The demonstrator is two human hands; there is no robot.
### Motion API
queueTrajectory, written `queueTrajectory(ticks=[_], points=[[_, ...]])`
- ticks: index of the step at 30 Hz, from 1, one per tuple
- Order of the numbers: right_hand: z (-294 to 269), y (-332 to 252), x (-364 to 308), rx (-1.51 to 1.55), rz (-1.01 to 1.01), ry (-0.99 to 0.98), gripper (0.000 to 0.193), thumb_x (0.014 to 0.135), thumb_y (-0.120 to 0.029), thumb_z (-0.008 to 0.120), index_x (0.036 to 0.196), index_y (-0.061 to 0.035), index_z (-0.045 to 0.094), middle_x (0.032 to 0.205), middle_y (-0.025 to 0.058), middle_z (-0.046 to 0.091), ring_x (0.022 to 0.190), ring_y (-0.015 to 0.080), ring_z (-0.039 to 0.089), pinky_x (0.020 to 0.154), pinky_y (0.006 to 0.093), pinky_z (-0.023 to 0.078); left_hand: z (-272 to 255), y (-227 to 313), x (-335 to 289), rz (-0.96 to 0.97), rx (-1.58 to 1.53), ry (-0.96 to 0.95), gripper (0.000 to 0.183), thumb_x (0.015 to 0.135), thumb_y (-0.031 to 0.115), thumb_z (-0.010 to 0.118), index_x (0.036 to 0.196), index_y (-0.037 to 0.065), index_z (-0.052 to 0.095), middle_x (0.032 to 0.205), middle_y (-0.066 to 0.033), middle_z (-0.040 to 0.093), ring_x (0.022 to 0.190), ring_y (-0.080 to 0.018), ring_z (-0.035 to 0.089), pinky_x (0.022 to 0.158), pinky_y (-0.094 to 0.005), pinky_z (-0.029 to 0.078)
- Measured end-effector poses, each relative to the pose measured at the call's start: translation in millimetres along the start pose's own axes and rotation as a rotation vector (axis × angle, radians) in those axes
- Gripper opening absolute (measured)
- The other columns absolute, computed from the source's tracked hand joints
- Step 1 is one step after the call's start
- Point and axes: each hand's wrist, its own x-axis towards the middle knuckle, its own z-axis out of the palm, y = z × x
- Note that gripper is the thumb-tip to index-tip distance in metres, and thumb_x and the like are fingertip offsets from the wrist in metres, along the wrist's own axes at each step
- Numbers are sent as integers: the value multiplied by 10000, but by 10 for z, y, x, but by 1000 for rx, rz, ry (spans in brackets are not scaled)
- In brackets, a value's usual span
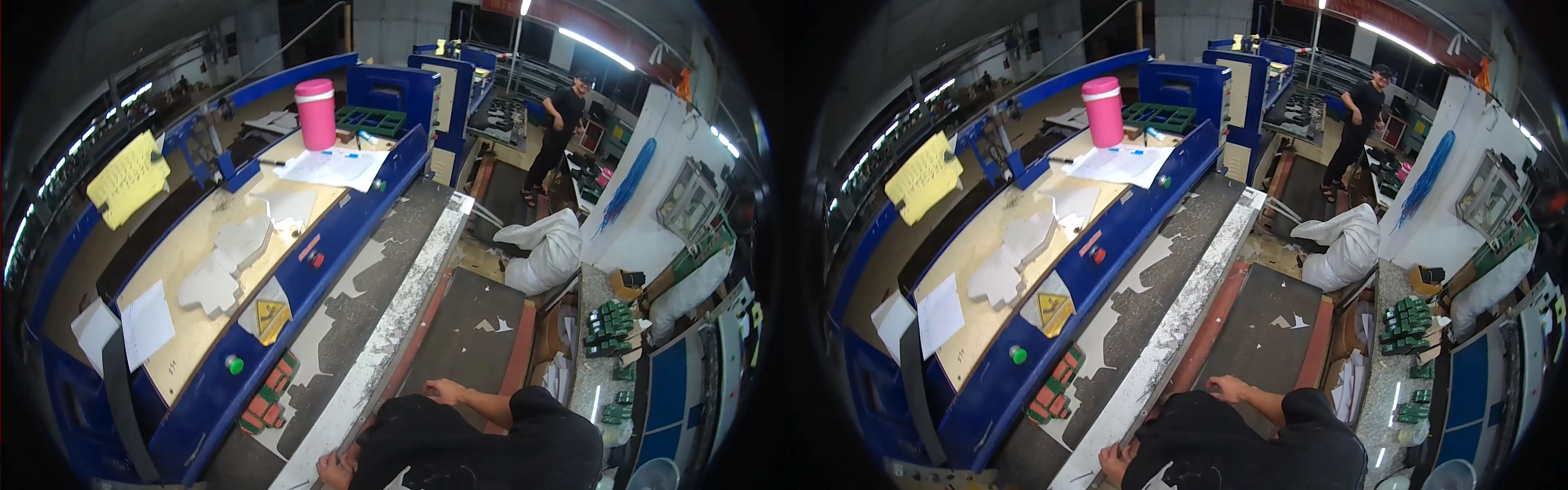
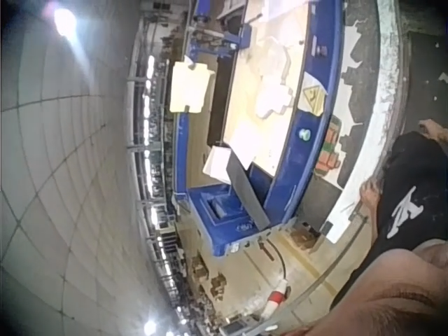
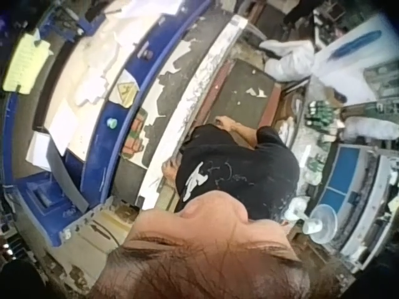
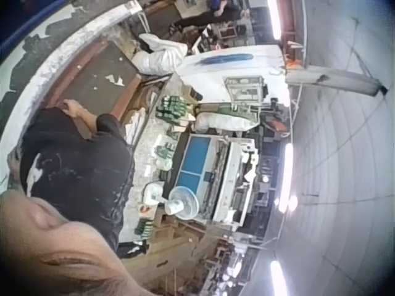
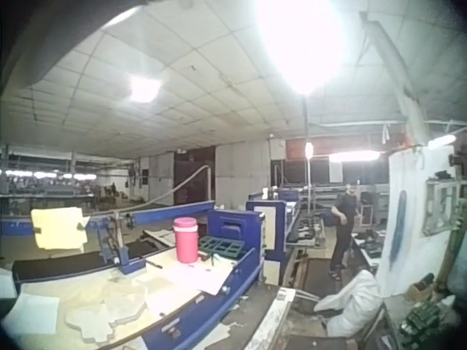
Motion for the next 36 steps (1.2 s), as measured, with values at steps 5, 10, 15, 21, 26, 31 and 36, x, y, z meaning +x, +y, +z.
queueTrajectory(ticks=[5,10,15,21,26,31,36], points=[[-11,469,-272,-94,262,100,565,902,-417,833,1296,-45,670,1104,174,783,1083,325,761,982,422,581,-133,43,284,119,86,71,297,1026,278,694,1159,30,787,1131,-223,712,1009,-436,659,895,-524,540],[326,751,-1015,91,559,158,644,918,-527,807,1307,-29,681,1185,157,780,1131,315,750,1029,406,568,-257,230,486,4,131,-33,337,1048,296,671,1171,-1,774,1109,-245,719,1001,-450,653,889,-546,534],[1130,659,-2230,324,758,462,612,899,-511,827,1273,-43,707,1202,173,772,1135,318,746,1008,415,578,-468,219,553,305,262,-40,334,1014,222,684,1246,-14,734,1143,-282,700,1030,-475,644,923,-570,510],[2478,107,-3910,535,963,719,533,869,-489,834,1185,-66,758,1123,165,792,1084,324,760,961,427,592,439,405,-56,905,-179,-340,428,890,248,773,1265,44,735,1060,-229,678,1032,-427,649,914,-530,513],[2865,189,-4851,835,1064,1593,304,905,-282,862,1059,-43,753,1003,67,781,928,165,730,846,343,591,809,627,-160,815,-137,-1176,494,751,199,909,1189,36,749,1094,-192,711,1089,-393,660,958,-471,529],[2140,891,-6712,893,620,2768,234,1027,-216,759,1180,-54,687,1007,-10,705,898,101,660,779,275,544,1275,1687,181,876,214,-1174,486,797,233,910,1207,22,754,1051,-202,772,917,-339,763,817,-456,613],[1545,1322,-9169,577,50,3308,335,1056,-357,724,1199,-64,650,1084,32,675,990,146,654,858,310,543,1949,2911,203,849,312,-1172,459,870,248,873,1232,1,733,1033,-197,789,919,-302,785,807,-418,623]])
